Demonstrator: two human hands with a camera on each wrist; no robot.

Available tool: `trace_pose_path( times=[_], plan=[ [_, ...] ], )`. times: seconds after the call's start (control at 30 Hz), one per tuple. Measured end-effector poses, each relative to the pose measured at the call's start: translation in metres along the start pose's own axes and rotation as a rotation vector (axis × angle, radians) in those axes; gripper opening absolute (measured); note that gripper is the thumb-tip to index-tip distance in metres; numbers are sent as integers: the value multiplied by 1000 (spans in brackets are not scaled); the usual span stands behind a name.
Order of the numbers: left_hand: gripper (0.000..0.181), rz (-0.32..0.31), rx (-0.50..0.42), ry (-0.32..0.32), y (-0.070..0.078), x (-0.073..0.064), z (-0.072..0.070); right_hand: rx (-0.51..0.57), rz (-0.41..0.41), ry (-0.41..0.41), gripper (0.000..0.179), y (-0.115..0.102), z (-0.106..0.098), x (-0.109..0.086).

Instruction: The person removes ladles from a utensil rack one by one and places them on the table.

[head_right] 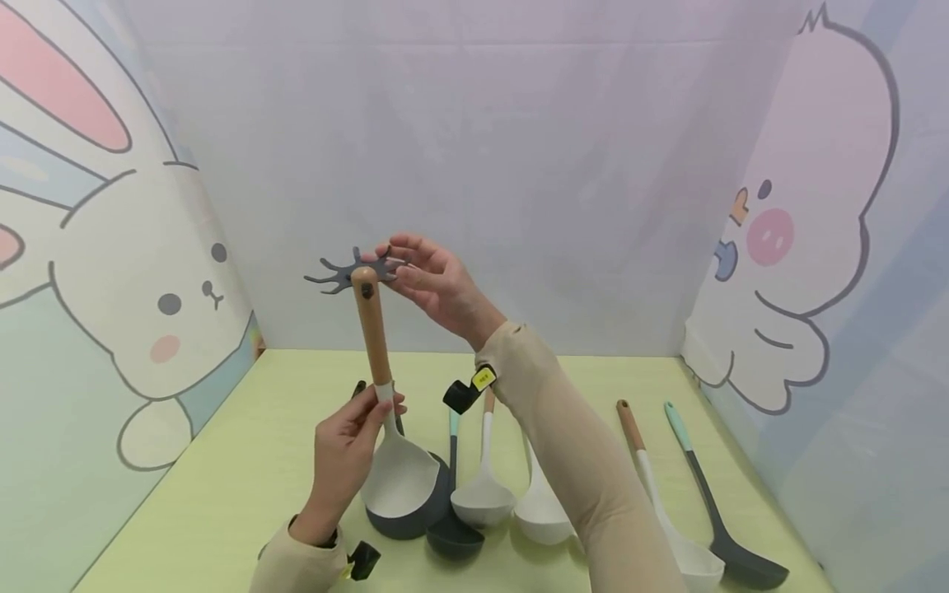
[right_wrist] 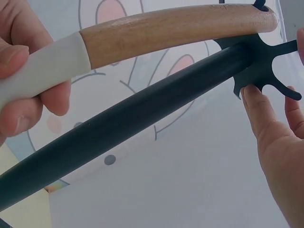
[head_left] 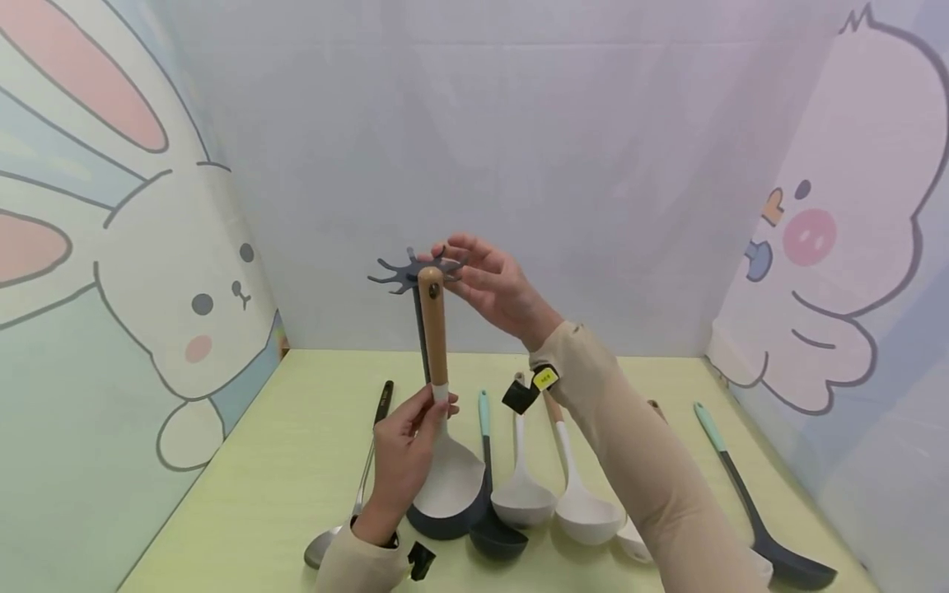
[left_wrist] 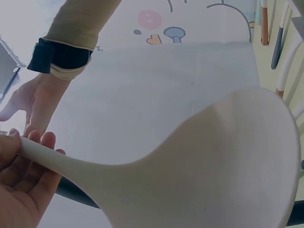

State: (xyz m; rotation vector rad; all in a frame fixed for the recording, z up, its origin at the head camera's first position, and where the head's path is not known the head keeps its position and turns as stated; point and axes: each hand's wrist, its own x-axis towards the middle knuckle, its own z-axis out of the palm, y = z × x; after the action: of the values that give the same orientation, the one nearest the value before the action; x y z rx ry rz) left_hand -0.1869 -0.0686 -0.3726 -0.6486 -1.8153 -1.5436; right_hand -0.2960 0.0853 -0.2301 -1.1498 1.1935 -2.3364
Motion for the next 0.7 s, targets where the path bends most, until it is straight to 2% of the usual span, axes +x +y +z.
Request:
trace_pose_path(
  times=[0.43,0.7],
  plan=[
    [22,1,1,-3,6,2,-4,-99,-11,103,55,1,6,-6],
    [22,-23,-25,-20,11,1,-7,-116,-4,109,58,0,9,-6]
  ],
)
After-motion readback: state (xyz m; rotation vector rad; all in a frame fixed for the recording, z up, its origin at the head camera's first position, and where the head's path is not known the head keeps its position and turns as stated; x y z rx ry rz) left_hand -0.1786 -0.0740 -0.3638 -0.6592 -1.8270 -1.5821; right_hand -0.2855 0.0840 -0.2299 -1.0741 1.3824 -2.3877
